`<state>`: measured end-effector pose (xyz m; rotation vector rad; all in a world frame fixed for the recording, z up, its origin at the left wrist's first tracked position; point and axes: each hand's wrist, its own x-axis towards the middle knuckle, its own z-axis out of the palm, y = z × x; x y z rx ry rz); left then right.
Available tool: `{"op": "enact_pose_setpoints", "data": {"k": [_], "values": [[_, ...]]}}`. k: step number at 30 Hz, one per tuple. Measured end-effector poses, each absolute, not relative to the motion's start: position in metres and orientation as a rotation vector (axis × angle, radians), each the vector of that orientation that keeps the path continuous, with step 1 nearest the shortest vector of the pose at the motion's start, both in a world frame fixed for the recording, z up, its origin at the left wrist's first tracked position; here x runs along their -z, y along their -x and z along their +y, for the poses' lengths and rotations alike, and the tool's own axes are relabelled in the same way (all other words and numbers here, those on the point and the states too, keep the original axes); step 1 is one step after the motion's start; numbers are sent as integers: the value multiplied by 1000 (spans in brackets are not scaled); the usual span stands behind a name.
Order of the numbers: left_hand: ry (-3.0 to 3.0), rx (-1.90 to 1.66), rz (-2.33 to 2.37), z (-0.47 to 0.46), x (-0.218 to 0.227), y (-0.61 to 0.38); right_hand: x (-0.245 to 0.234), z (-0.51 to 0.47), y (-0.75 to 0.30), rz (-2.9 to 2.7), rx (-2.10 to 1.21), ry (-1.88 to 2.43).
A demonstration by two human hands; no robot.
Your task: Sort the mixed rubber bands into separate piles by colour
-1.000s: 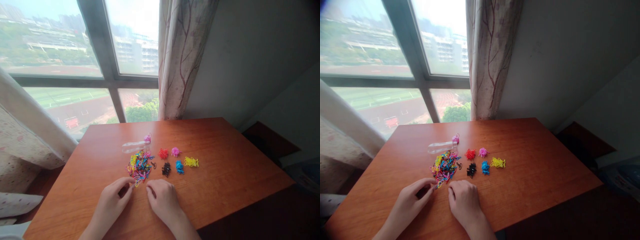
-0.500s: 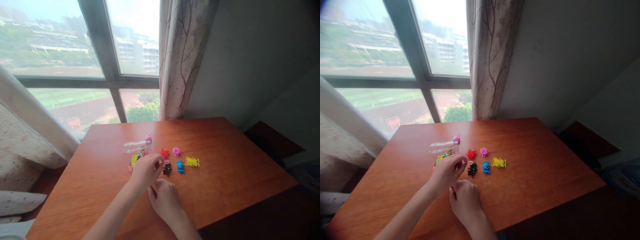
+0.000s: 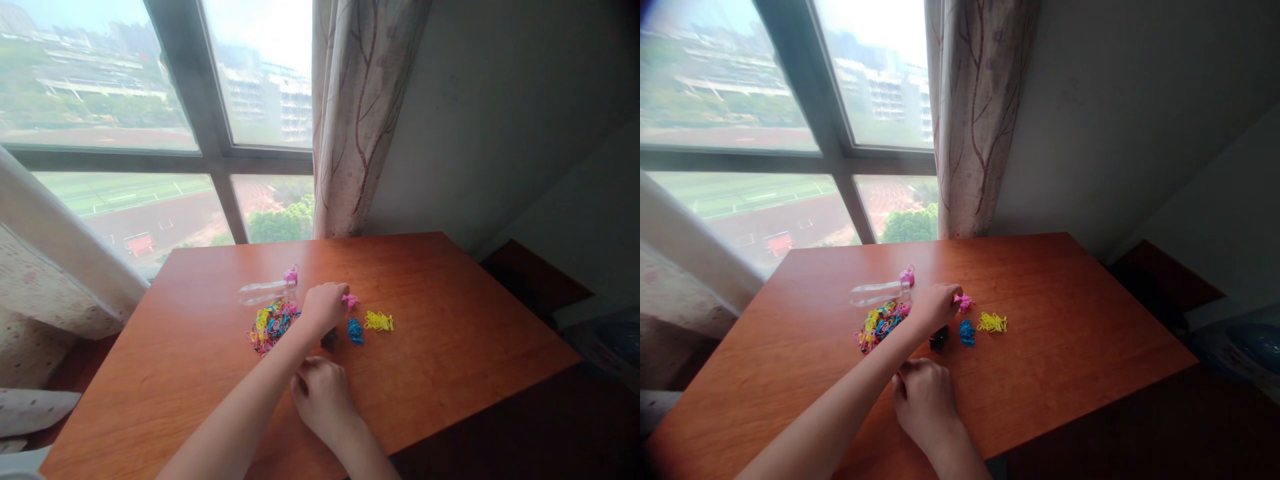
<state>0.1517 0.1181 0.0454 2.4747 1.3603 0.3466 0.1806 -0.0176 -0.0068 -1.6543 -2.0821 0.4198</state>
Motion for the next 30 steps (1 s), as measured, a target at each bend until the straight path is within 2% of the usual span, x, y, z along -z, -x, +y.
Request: {"op": "enact_pose_setpoints", "data": {"k": [9, 20, 30], "values": [[-2402, -481, 1392, 77, -62, -78, 6, -19, -180, -2071, -420, 1631], [-2242, -530, 1584, 22, -22, 10, 4, -20, -177, -2027, -405, 1642], [-2247, -423, 1602, 12, -11, 15, 3, -20, -176, -2037, -396, 1652]]}}
